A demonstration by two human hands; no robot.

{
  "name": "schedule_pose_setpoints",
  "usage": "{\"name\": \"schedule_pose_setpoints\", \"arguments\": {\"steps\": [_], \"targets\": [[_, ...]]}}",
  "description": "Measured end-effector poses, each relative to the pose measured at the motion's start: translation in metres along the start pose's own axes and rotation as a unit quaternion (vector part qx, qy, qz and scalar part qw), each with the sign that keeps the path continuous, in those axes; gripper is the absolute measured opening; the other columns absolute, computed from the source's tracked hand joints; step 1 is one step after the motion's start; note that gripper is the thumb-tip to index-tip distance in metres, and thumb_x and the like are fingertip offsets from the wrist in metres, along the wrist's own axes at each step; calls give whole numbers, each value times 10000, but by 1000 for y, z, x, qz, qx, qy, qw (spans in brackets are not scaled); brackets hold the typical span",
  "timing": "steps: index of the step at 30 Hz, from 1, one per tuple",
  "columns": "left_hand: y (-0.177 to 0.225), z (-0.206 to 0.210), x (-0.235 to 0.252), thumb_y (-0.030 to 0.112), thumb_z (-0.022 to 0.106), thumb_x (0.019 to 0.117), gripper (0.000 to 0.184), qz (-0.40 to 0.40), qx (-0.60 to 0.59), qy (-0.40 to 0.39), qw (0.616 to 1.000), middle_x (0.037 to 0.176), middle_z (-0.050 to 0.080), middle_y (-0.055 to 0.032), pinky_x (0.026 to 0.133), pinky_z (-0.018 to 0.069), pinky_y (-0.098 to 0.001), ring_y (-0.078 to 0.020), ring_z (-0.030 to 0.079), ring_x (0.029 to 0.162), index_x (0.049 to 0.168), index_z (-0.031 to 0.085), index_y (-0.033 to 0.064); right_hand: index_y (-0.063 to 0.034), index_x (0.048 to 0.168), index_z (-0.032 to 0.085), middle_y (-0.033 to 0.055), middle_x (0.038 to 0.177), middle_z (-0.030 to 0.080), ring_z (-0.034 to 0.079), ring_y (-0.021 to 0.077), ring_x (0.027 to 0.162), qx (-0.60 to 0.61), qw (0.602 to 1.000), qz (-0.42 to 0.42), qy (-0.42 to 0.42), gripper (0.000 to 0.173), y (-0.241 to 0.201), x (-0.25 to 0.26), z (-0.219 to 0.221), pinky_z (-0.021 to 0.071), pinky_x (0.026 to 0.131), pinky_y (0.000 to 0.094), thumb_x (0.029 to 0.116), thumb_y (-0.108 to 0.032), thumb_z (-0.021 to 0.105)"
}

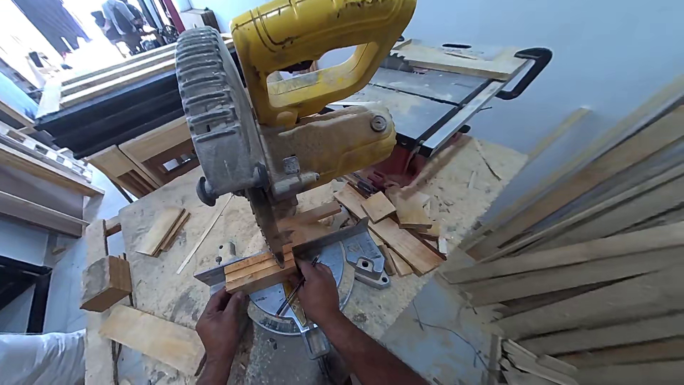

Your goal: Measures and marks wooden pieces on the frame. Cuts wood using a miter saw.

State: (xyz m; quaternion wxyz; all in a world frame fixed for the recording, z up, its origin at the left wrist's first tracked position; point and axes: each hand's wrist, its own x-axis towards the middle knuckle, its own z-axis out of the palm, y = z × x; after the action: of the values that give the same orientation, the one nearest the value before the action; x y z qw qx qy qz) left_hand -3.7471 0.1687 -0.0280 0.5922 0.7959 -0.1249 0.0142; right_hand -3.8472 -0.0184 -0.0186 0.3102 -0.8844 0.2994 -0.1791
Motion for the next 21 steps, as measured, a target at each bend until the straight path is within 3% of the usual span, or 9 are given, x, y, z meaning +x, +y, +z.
{"name": "schedule_pose_setpoints", "arguments": {"steps": [21], "targets": [[3, 0, -2, 78, 750, 892, 112, 5, 3, 3, 1000, 891, 773, -35, 818, 620, -284, -90, 737, 829, 984, 764, 16, -150, 1240, 750, 17, 1107, 777, 710, 221, 1089, 16, 1000, 11, -7, 339, -2, -1, -2, 475, 1091, 418, 983, -332, 626]]}}
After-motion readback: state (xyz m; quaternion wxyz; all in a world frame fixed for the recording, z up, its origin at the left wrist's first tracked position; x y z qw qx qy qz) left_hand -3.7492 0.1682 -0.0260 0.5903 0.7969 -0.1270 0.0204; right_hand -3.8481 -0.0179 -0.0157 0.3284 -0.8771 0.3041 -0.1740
